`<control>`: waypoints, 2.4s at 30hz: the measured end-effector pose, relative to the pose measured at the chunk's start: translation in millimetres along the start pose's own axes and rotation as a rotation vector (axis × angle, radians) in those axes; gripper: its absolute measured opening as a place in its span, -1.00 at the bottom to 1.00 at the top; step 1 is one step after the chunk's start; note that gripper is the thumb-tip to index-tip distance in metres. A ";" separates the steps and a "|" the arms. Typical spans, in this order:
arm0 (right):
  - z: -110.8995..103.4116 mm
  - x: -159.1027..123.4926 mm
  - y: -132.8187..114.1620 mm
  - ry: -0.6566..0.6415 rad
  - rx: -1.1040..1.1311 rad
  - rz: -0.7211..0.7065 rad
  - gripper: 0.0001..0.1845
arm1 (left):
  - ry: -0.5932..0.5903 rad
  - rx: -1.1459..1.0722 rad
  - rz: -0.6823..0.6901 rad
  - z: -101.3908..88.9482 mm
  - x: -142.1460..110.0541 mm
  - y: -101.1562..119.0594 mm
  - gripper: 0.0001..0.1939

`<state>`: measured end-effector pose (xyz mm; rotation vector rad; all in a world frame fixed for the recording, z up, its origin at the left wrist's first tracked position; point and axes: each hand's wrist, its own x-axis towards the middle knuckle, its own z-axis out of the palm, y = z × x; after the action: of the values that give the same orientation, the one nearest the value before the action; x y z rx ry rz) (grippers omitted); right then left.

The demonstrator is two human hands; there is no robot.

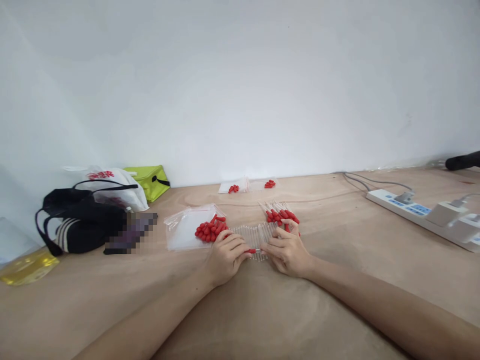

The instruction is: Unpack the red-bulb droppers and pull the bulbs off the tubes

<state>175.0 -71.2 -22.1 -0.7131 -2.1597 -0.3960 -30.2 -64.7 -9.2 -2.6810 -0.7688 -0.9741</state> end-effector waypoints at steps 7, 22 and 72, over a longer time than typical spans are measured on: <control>-4.3 -2.0 -2.7 0.033 0.011 -0.052 -0.86 | 0.039 0.006 0.103 -3.5 1.4 5.9 -0.85; -10.9 -19.9 28.3 0.068 -0.085 0.297 -0.83 | 0.202 0.079 -0.217 -33.5 -28.6 -23.9 -0.80; -10.1 -6.5 32.7 -0.315 -0.035 0.170 -0.31 | -0.457 -0.107 -1.032 77.4 130.3 -39.0 -0.82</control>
<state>204.4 -52.7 -19.6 -1.0281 -2.3645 -0.2447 76.1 47.6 15.0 -2.5406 -2.3704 -0.5017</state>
